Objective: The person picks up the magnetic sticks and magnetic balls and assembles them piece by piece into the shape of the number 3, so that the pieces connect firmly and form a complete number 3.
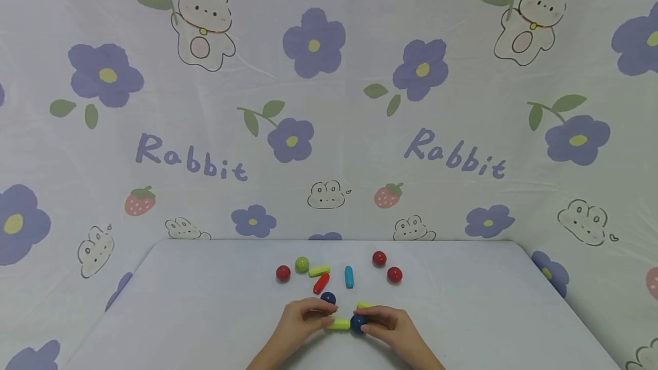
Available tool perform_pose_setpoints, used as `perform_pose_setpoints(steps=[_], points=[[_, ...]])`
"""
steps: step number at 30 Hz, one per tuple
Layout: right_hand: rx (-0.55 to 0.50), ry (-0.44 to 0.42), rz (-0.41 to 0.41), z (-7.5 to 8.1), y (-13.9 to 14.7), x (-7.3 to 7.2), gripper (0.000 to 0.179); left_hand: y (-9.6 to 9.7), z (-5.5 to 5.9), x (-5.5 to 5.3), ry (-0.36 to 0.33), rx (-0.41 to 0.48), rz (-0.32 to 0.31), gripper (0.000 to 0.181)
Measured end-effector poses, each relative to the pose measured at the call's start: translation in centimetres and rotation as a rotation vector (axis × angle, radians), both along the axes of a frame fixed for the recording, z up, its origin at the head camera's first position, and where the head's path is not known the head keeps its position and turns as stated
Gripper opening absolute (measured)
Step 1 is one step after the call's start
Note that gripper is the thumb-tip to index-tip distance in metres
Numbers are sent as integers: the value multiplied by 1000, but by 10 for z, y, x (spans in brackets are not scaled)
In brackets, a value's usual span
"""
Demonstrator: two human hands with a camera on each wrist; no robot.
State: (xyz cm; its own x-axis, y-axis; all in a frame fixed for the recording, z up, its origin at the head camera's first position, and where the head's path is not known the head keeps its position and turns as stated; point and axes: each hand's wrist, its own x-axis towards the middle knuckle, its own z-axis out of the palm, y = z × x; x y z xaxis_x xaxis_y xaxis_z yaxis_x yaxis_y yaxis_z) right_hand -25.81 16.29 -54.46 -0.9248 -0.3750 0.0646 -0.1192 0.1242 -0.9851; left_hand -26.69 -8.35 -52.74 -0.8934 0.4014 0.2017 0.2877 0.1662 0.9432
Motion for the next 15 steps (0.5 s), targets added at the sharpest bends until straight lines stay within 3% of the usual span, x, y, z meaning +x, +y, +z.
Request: perform_pose_setpoints(steps=[6, 10, 15], points=[[-2, -1, -2, 1, 0, 1, 32, -2, -13, -10, 94, 32, 90, 28], [-1, -8, -8, 2, -1, 1, 31, -2, -12, -11, 141, 32, 158, 39], [-19, -8, -10, 2, -1, 1, 31, -3, -11, -12, 179, -38, 234, 48]])
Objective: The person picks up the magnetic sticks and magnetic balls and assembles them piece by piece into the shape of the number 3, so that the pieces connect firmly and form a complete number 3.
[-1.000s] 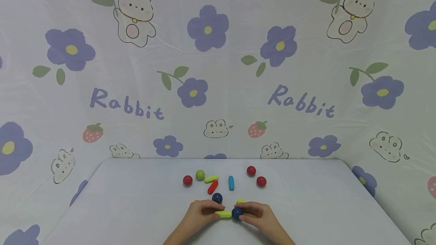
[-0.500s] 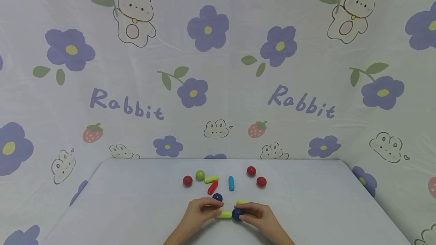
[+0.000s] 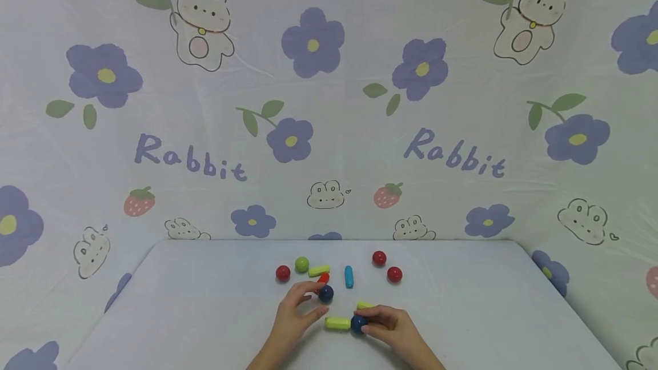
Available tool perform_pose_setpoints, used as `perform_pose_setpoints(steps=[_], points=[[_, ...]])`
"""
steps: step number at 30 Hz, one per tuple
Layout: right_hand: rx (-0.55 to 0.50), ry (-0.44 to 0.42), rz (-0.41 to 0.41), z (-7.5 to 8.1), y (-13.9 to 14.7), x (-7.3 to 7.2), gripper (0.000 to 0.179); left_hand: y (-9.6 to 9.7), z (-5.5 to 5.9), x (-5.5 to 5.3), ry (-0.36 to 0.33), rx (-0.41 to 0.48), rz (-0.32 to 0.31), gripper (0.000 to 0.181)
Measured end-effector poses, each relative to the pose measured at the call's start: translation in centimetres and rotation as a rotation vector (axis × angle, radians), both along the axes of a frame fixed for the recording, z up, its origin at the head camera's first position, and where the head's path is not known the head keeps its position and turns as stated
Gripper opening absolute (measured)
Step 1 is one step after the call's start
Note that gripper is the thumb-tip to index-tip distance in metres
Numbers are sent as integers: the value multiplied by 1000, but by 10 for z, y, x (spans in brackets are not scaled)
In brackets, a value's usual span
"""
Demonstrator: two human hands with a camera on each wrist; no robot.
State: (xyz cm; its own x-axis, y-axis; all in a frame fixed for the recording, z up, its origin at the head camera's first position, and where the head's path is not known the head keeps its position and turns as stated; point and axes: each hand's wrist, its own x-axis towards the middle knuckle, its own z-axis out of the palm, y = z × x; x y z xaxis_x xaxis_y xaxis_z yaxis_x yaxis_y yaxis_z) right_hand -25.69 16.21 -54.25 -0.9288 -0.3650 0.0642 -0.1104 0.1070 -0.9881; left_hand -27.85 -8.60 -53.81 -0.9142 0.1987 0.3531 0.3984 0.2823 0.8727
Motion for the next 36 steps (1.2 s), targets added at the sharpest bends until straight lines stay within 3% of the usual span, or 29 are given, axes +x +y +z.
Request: perform_pose_setpoints(steps=[5, 16, 21, 29, 36], points=[[-15, -3, 6, -2, 2, -1, 31, 0, -1, -2, 9, -32, 29, 51], [-13, -12, 6, -4, 1, 0, 32, 4, -5, -12, 13, -23, 0, 51], [-26, -18, 10, -3, 1, 0, 32, 6, -8, -16, 49, -5, -15, 49], [-34, -19, 15, 1, 1, 3, 32, 8, -9, -17, 70, -10, -23, 44], [-18, -22, 2, 2, 0, 1, 31, 9, -6, -18, 27, -6, -31, 39]])
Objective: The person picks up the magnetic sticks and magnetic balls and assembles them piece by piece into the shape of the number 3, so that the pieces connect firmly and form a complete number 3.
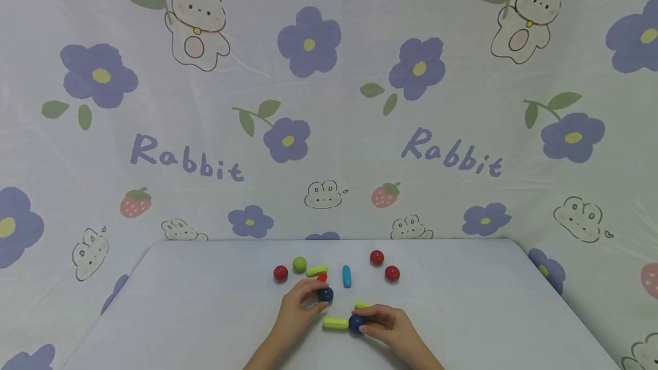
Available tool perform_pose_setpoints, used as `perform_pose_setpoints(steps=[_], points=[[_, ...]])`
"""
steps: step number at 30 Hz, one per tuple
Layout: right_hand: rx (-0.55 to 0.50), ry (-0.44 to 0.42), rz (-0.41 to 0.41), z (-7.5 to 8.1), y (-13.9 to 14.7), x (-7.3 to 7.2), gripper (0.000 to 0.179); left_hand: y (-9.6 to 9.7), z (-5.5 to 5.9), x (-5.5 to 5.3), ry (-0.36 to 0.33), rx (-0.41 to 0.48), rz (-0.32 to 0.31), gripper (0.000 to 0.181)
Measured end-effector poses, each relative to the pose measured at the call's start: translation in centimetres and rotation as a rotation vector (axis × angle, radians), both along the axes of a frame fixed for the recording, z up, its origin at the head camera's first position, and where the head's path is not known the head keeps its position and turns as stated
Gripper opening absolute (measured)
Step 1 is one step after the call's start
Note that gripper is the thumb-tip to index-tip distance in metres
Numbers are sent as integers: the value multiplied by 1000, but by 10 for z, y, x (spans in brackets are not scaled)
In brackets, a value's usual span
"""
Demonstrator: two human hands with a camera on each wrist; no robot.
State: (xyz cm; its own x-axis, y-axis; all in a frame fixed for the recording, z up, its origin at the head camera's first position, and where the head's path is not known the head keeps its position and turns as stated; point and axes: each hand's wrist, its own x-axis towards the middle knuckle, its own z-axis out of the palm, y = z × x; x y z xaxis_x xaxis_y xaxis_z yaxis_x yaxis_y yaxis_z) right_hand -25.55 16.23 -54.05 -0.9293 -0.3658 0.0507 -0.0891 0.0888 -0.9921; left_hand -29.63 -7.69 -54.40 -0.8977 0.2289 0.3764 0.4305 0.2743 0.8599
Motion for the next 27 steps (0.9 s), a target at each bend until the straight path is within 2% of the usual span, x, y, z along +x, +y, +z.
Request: perform_pose_setpoints(steps=[10, 14, 19, 22, 27], points=[[-1, 16, -2, 0, 1, 0, 31, 0, 0, 1, -99, -38, -10, 35], [-11, 14, 2, -1, 2, 0, 31, 2, 11, 8, -123, 4, -27, 34], [-16, 5, 1, -2, 2, -1, 32, 3, 23, 17, -101, 54, -46, 33], [-18, 9, 5, -3, 2, -2, 32, 2, 18, 14, -93, 56, -46, 32], [-20, 7, 7, -5, 3, -3, 31, -3, 0, 3, -109, 32, -34, 33]])
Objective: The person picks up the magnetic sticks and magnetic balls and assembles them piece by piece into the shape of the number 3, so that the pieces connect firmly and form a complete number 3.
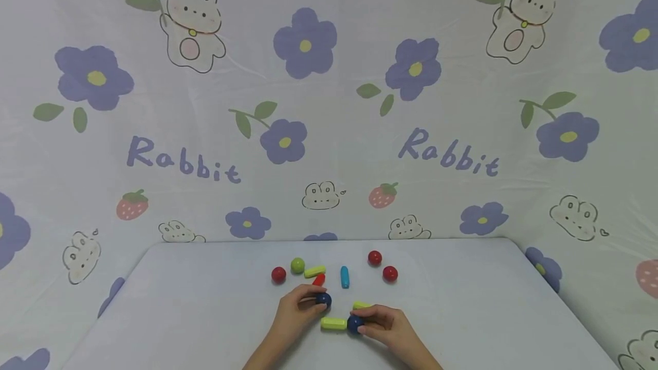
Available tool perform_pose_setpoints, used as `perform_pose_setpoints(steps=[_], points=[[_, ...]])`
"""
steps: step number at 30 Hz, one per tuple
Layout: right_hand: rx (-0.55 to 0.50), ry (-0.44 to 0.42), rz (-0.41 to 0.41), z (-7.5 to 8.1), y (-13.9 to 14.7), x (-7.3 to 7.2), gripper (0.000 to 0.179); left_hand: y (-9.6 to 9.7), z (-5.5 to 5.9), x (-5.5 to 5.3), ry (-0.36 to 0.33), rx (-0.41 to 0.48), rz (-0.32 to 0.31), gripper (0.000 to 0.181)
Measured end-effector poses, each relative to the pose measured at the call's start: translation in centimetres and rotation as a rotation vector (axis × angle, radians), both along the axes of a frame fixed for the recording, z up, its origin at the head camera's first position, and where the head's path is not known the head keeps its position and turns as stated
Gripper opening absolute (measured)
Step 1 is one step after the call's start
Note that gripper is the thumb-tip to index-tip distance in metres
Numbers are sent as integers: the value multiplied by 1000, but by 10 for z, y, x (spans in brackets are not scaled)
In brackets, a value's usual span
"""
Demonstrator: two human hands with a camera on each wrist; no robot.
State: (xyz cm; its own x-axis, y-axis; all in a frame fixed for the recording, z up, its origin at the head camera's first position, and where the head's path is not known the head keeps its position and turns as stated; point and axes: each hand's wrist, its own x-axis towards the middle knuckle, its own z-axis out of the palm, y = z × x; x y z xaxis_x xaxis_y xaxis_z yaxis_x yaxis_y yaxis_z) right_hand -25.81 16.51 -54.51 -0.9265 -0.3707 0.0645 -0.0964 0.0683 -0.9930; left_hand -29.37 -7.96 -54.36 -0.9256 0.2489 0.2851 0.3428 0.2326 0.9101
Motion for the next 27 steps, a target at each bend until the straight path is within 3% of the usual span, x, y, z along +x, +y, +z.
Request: perform_pose_setpoints(steps=[5, 12, 19, 27], points=[[-11, 4, 4, 1, 0, 1, 32, -7, -6, -3, -48, -6, -8, 32], [-19, -10, 16, 12, -2, 6, 32, -15, -4, -3, -87, 37, -77, 33], [-8, 3, 0, 4, -3, 4, 32, -21, -3, -1, -127, 61, -118, 31], [-10, -15, -10, 6, -3, 6, 33, -30, -1, -1, -191, 12, -144, 35]])
